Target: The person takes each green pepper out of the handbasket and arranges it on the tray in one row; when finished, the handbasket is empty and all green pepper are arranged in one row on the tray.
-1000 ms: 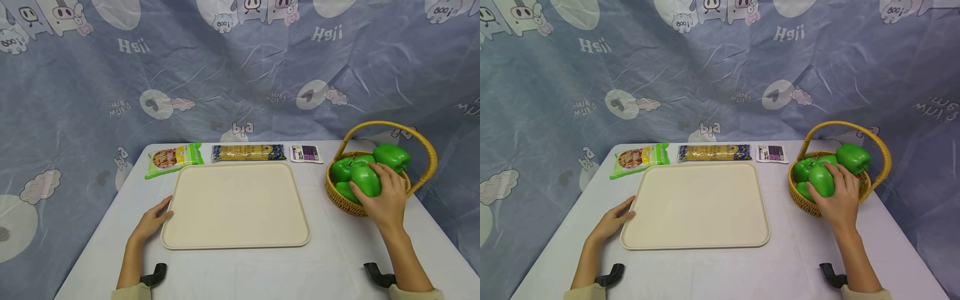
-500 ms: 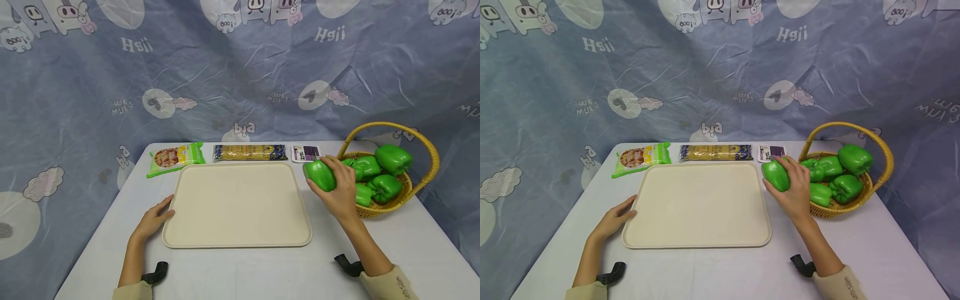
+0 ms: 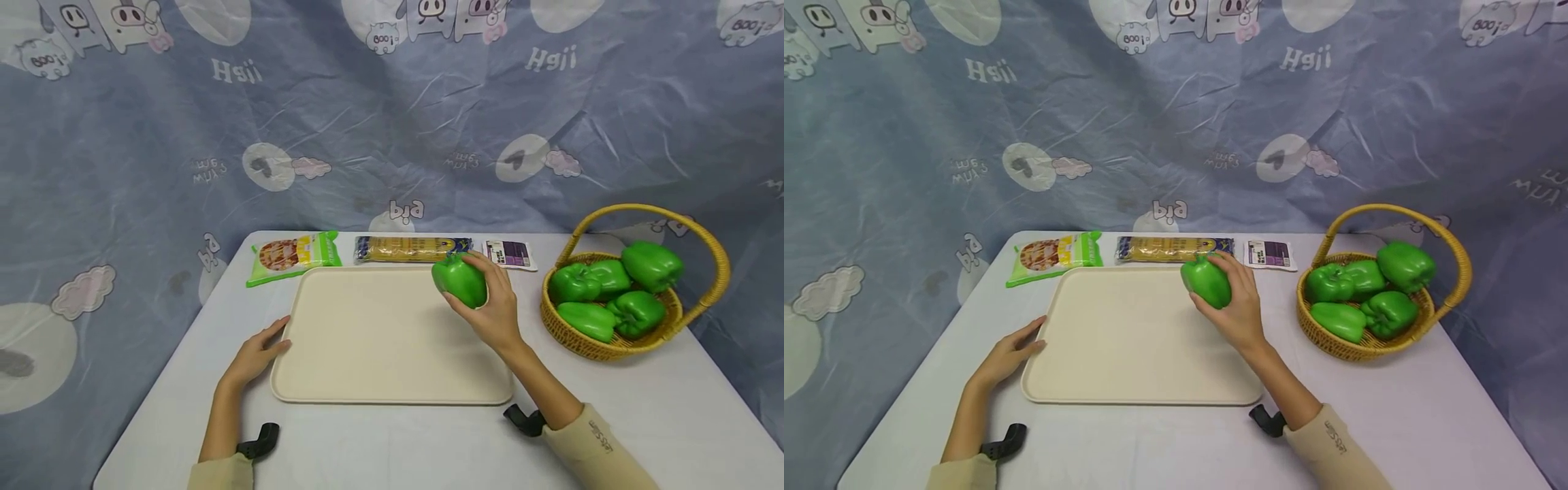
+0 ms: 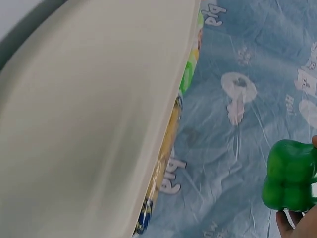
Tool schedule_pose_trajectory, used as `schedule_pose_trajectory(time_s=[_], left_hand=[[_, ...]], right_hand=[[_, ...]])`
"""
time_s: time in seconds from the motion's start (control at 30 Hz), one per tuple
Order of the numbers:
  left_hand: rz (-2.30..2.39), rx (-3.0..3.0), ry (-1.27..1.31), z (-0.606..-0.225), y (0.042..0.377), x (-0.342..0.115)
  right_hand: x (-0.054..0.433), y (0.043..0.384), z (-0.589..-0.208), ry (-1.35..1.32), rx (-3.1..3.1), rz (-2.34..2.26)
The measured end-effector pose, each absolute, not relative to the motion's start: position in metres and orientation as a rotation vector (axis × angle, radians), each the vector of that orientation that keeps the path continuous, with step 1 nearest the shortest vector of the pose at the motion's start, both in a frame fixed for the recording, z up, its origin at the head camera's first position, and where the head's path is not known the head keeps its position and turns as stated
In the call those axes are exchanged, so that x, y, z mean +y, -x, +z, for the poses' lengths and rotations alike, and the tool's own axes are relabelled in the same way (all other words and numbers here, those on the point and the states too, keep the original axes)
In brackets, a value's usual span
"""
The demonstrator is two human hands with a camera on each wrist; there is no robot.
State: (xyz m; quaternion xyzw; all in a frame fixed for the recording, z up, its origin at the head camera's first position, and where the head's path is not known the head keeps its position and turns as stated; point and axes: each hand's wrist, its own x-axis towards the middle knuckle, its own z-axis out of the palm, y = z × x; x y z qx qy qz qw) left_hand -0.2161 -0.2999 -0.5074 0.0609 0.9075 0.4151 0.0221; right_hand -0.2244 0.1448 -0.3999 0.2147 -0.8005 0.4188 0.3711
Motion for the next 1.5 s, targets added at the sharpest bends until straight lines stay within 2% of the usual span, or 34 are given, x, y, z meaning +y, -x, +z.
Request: schedule_pose_trajectory(time_s=[0.47,0.7,0.97,1.5], left_hand=[[1.291,2.808,-0.162,-0.506,0.217,-0.3],[1.316,2.792,-0.131,-0.507,0.216,-0.302],[1.355,2.789,-0.164,-0.508,0.216,-0.304],[1.471,2.672,-0.245,-0.507,0.211,-0.313]], right_hand=[[0.093,0.23,-0.41,-0.691,-2.031,1.353],[0.069,0.218,-0.398,-0.792,-2.037,1.393],[0.051,0.247,-0.429,-0.744,-2.129,1.317],[-0.013,0.276,-0.429,-0.774,-2.14,1.593]])
